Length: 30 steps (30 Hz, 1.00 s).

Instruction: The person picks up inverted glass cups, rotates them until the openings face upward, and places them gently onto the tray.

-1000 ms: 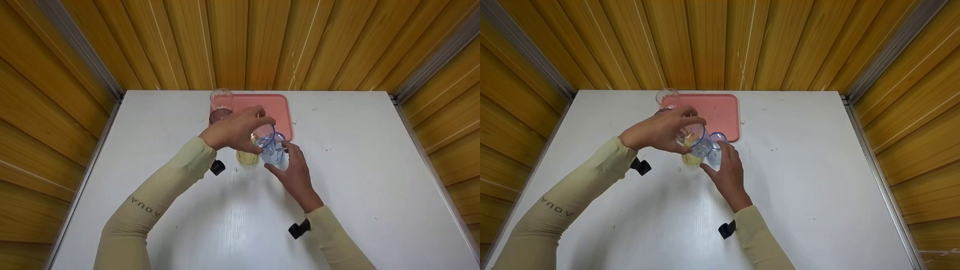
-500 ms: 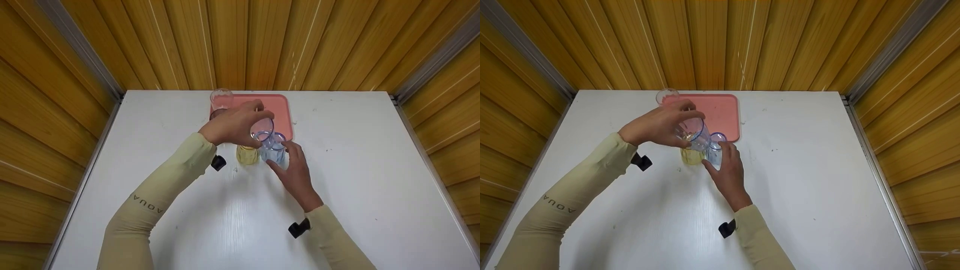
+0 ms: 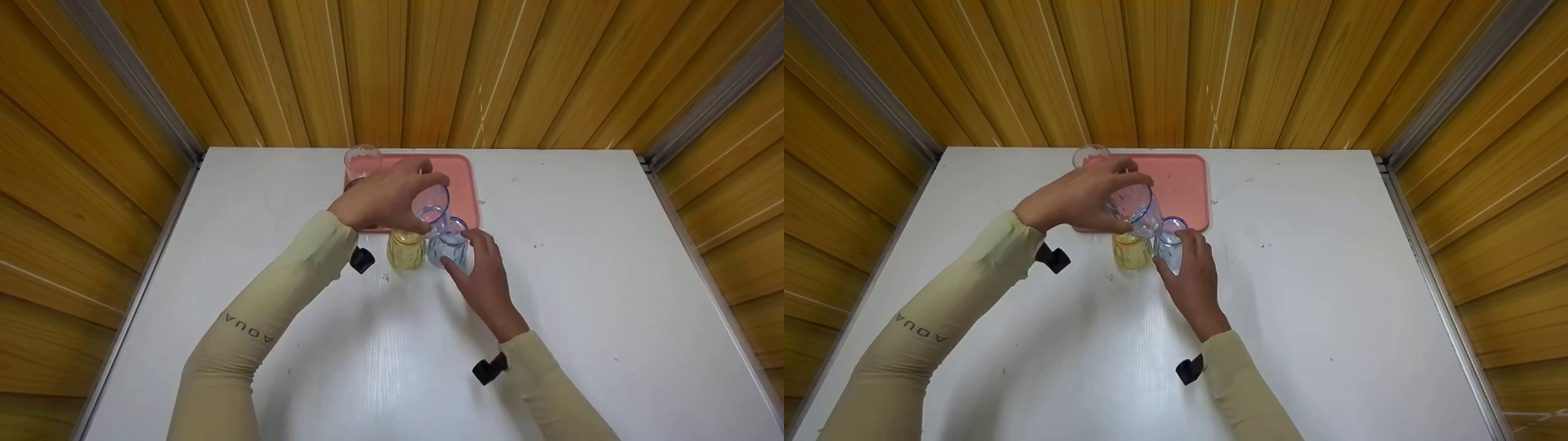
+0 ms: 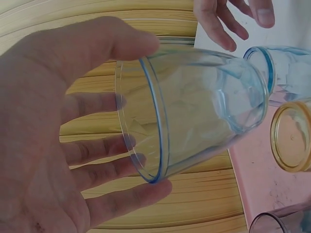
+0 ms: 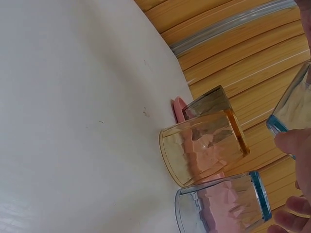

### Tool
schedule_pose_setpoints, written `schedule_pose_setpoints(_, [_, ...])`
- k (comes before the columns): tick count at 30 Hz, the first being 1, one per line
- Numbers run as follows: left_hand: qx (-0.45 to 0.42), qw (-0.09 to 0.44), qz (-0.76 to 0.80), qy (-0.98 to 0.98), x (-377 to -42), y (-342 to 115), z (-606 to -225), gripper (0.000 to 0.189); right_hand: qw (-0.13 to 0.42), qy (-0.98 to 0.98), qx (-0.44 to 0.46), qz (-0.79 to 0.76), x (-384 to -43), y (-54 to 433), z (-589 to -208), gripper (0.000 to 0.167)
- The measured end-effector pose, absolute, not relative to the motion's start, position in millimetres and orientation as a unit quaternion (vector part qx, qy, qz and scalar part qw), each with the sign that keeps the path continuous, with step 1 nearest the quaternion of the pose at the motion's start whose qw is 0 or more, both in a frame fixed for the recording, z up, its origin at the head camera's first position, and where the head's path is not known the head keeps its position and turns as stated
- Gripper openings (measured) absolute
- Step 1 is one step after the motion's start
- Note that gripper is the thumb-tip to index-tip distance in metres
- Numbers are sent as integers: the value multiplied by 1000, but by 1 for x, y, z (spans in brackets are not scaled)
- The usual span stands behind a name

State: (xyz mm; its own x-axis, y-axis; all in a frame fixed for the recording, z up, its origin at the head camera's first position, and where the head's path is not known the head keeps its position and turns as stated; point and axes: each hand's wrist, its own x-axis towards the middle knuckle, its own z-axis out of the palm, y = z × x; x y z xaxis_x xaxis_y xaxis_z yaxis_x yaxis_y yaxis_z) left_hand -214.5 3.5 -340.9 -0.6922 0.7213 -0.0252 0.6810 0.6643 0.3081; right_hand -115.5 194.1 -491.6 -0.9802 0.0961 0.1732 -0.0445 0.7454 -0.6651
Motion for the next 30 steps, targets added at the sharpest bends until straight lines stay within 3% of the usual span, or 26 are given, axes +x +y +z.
schedule_pose_setpoints(30, [348,75,145,923,-228,15,-335,77,73,-921,-57,379,-130,194,-499,65])
